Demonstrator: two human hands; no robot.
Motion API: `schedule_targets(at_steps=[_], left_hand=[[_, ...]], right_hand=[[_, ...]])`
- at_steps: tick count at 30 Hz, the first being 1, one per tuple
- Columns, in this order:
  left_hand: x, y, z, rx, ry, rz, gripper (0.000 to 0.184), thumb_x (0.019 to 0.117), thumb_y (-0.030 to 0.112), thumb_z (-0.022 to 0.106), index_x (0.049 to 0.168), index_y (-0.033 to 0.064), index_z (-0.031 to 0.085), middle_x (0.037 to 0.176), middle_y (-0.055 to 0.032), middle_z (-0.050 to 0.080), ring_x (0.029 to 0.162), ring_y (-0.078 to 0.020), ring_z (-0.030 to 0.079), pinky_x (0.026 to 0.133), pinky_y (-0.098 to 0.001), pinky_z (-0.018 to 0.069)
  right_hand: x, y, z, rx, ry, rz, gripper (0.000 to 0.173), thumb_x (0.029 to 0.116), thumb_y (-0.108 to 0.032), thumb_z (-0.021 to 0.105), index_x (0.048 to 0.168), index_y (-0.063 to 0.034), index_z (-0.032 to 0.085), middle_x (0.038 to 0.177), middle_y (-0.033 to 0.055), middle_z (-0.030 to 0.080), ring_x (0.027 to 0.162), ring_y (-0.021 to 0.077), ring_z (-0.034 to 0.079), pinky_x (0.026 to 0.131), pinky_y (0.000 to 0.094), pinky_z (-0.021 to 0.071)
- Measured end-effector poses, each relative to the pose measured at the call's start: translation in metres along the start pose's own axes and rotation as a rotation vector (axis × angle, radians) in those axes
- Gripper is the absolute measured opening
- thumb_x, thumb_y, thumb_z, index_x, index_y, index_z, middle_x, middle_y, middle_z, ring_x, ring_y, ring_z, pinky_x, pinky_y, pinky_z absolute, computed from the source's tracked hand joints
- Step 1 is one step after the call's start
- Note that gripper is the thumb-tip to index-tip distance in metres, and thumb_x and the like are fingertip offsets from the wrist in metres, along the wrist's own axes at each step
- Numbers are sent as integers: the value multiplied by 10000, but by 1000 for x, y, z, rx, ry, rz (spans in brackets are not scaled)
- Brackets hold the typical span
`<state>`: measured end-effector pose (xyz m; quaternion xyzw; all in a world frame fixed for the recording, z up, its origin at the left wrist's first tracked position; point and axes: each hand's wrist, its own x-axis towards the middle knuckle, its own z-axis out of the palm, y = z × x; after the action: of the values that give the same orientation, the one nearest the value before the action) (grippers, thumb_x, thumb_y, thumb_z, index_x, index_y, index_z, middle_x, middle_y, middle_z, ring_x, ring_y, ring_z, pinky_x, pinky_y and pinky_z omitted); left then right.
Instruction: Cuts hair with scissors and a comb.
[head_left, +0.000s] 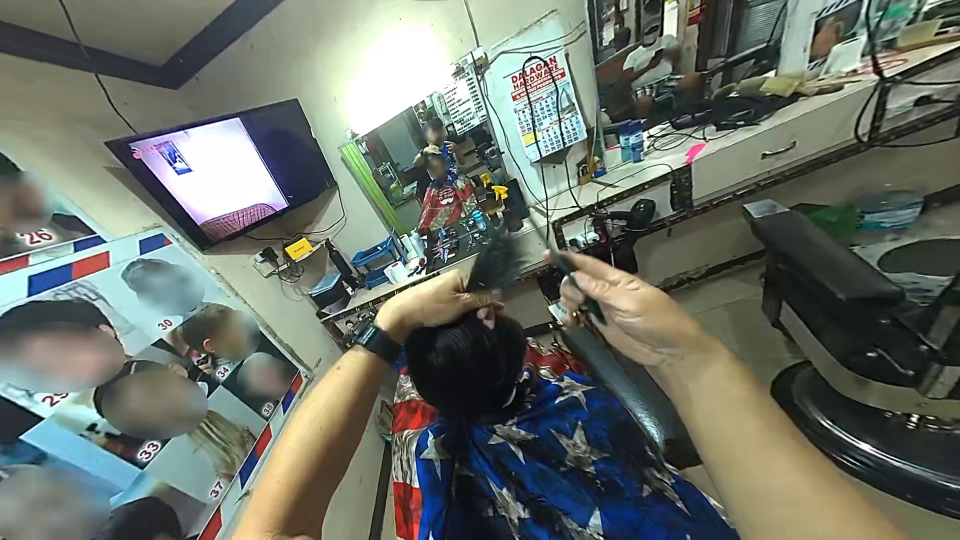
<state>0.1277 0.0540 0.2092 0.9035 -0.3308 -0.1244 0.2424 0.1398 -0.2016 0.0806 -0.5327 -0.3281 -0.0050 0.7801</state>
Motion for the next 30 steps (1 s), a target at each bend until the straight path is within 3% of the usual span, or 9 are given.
schedule_targets(at_steps=[2,5,9,11,13,17,19,22,30], left_hand=[[5,3,-2,26,-19,42,307,1071,144,457,923,37,703,740,10,678,692,-55,635,699,-263,542],[10,21,-9,126,-47,101,316,1086,179,466,907,50,692,740,24,670,691,-40,633,688,-245,541],[35,35,-18,218,-106,30,391,1109,266,431,891,57,680,729,37,668,672,-29,627,668,-253,531],[52,31,-25,259,-142,-65,448,1117,307,400,879,59,687,746,26,693,674,-44,640,670,-277,537],[58,19,-33,288,-63,-162,479,1112,362,403,908,57,712,791,-1,718,702,-69,655,693,-313,541],[15,-2,-56,-5,257,-185,545,1109,403,282,1378,16,555,1251,-111,706,1156,-201,679,1055,-419,522],[-21,-12,-59,-72,318,-137,506,1055,499,373,1284,96,575,1317,-72,689,1195,-200,663,1035,-409,524],[-41,-9,-44,-85,146,-10,444,767,564,787,970,174,721,1273,-14,678,1215,-144,609,999,-350,520],[11,32,-25,29,88,103,185,1000,117,642,1102,47,779,1009,-15,772,914,-44,702,850,-253,579]], right_hand=[[13,10,2,-313,162,-25,381,1088,-203,453,1450,-205,570,994,8,641,787,104,581,698,294,503],[19,35,12,-714,128,15,369,1083,-224,480,1428,-200,611,1264,134,679,1151,321,640,991,586,486],[-1,36,22,-622,-106,-15,394,1079,-257,451,1436,-203,610,1344,60,660,1257,185,593,1093,428,444],[-9,33,19,-301,-210,50,374,1078,-242,465,1416,-179,614,1276,-39,676,1116,7,619,988,216,492],[-9,35,16,-10,-260,156,360,1073,-216,464,1392,-157,618,911,-59,617,749,15,548,683,177,462],[-3,37,4,210,-277,257,378,1079,-222,431,1423,-148,571,789,-52,569,690,57,563,633,204,499],[-1,32,0,227,-251,273,372,1082,-218,429,1419,-136,566,792,-53,570,694,57,565,630,197,498],[3,25,-10,205,-255,253,371,1082,-232,428,1410,-140,574,797,-60,565,697,49,565,639,192,502],[8,1,-27,87,-230,163,367,1079,-244,461,1405,-173,614,799,-45,558,710,51,544,649,181,471]])
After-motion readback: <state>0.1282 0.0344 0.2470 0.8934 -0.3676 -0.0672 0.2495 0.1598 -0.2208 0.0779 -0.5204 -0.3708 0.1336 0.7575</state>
